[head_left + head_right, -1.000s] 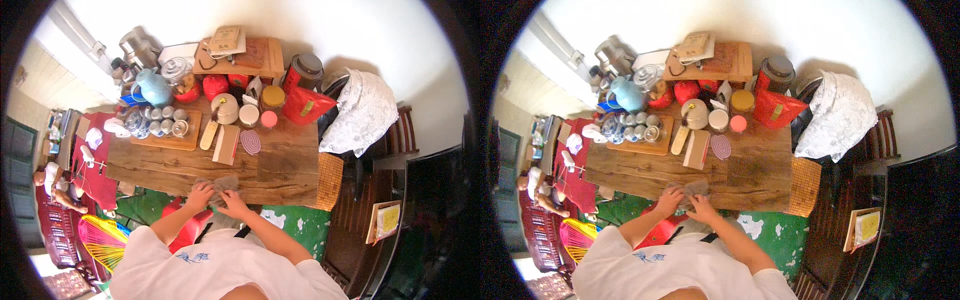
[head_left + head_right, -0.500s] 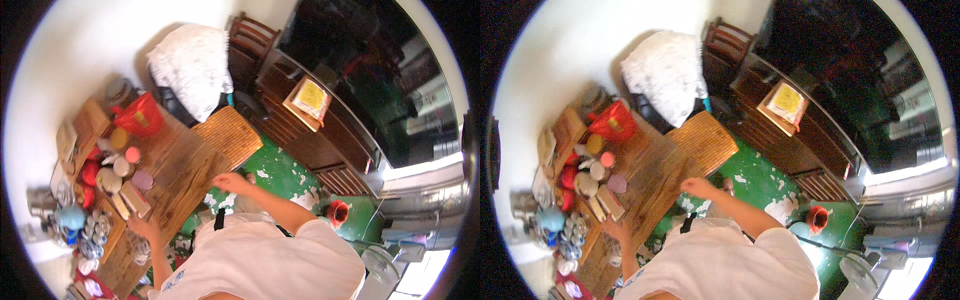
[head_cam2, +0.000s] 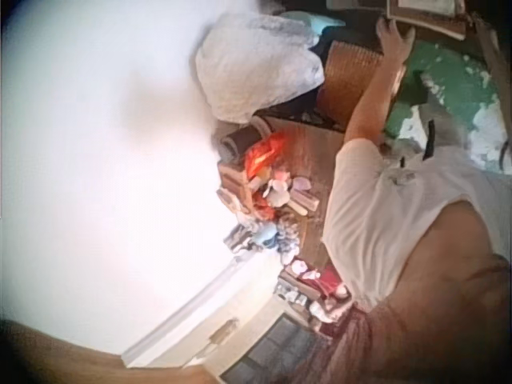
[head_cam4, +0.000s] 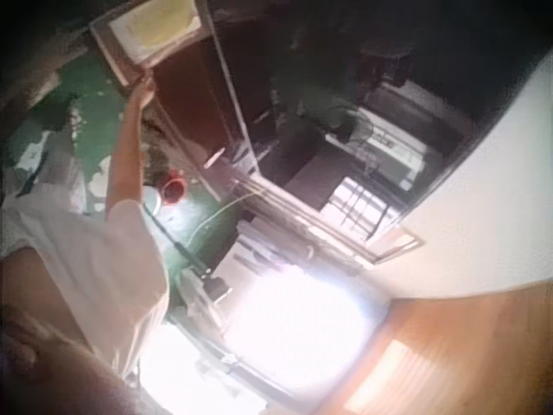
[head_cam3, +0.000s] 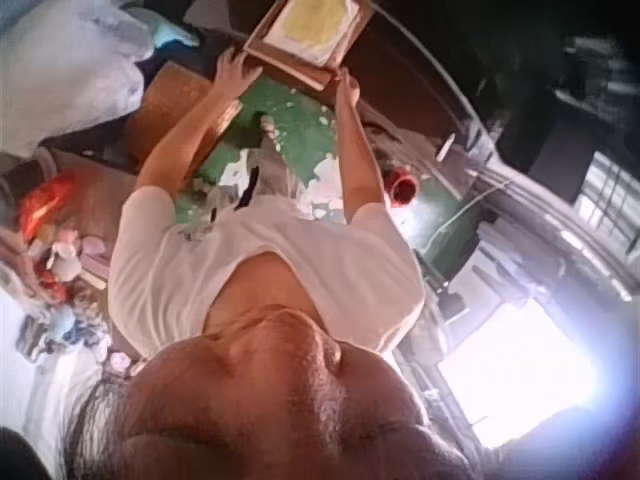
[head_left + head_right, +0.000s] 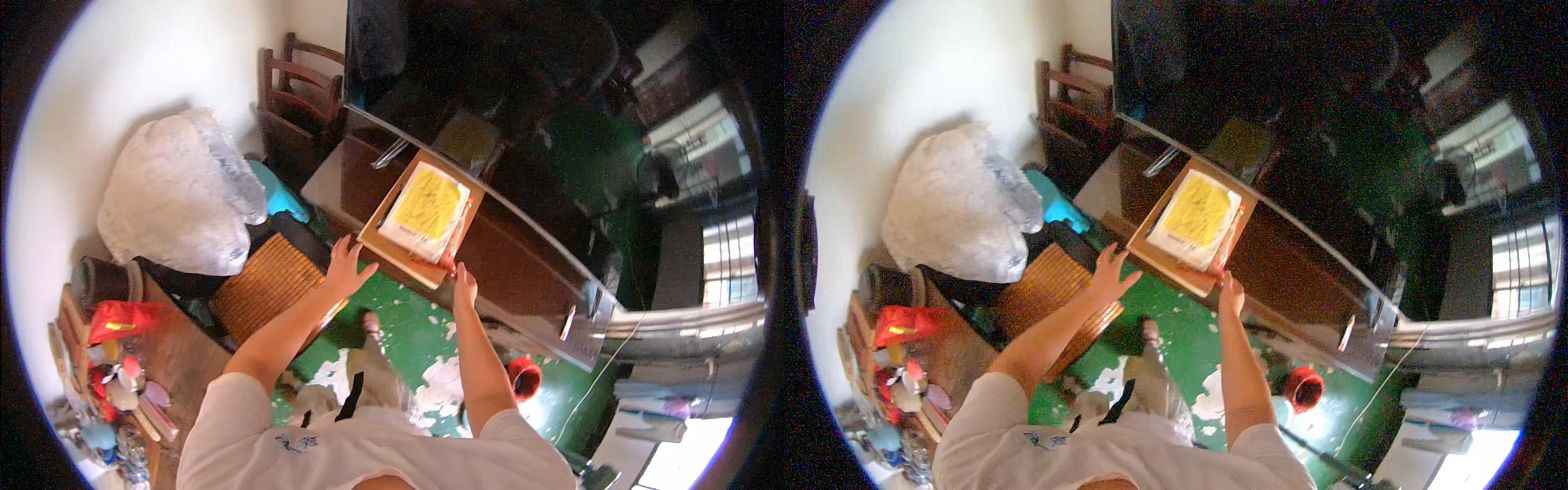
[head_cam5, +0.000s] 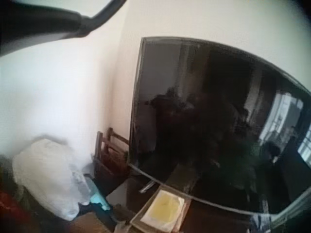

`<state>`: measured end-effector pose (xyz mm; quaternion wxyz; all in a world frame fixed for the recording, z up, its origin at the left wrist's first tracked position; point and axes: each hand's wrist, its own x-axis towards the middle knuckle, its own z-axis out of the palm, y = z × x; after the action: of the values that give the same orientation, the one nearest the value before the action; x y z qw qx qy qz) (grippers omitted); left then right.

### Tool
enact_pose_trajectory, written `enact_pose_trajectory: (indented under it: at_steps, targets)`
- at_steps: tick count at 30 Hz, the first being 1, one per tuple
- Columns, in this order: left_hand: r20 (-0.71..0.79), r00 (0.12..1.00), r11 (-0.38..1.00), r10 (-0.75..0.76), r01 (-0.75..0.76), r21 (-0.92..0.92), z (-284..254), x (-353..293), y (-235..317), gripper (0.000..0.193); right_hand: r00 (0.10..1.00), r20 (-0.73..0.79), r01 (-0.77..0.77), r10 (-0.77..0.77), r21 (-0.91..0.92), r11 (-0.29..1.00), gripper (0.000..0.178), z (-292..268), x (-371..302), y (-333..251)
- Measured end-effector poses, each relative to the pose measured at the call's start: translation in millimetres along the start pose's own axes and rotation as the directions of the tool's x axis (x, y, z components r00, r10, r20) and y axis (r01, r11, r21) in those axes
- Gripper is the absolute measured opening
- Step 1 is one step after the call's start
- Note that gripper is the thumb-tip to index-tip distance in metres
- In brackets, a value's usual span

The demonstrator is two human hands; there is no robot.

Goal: The person wipes a cluttered wooden table with a cloth, then rearranges various items including a thermos, cups, a cutting board, and a small fan. The person also wipes the table surface after moving items.

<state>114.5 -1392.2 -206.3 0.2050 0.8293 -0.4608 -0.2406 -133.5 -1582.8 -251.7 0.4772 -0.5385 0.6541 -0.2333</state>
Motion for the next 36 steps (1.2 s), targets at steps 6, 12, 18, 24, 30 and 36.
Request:
enact_pose_trajectory:
  at_steps: [6,12,18,24,30,36]
  targets:
    - [-0.028,0.961,0.946,-0.276,0.267,-0.186,63.5,166.5,19.8,0.089,0.986,0.107,-0.139,0.130,0.088,0.986,0.073,42.1,94.4,-27.2]
    - [-0.023,0.885,0.884,-0.466,0.465,-0.041,48.1,197.1,62.5,0.106,0.924,0.026,-0.376,0.382,-0.122,0.918,0.072,49.1,144.9,-16.8]
    - [0.097,0.827,0.812,-0.554,0.562,-0.157,46.4,183.6,59.7,0.106,0.945,0.020,-0.299,0.325,-0.346,0.889,0.081,44.1,134.3,-23.3]
    - [-0.039,0.872,0.873,-0.488,0.487,-0.038,67.6,143.9,61.1,0.106,0.973,0.042,-0.201,0.226,-0.325,0.924,0.107,27.3,109.6,-4.0]
    - [0.088,0.853,0.804,-0.514,0.515,-0.299,63.8,106.9,37.2,0.112,0.958,0.210,-0.179,0.193,-0.084,0.980,0.112,4.4,55.3,-1.6]
    - [0.340,0.825,0.677,-0.451,0.565,-0.472,70.6,50.9,22.4,0.095,0.970,0.106,-0.197,0.218,-0.175,0.965,0.081,-15.3,26.6,37.0]
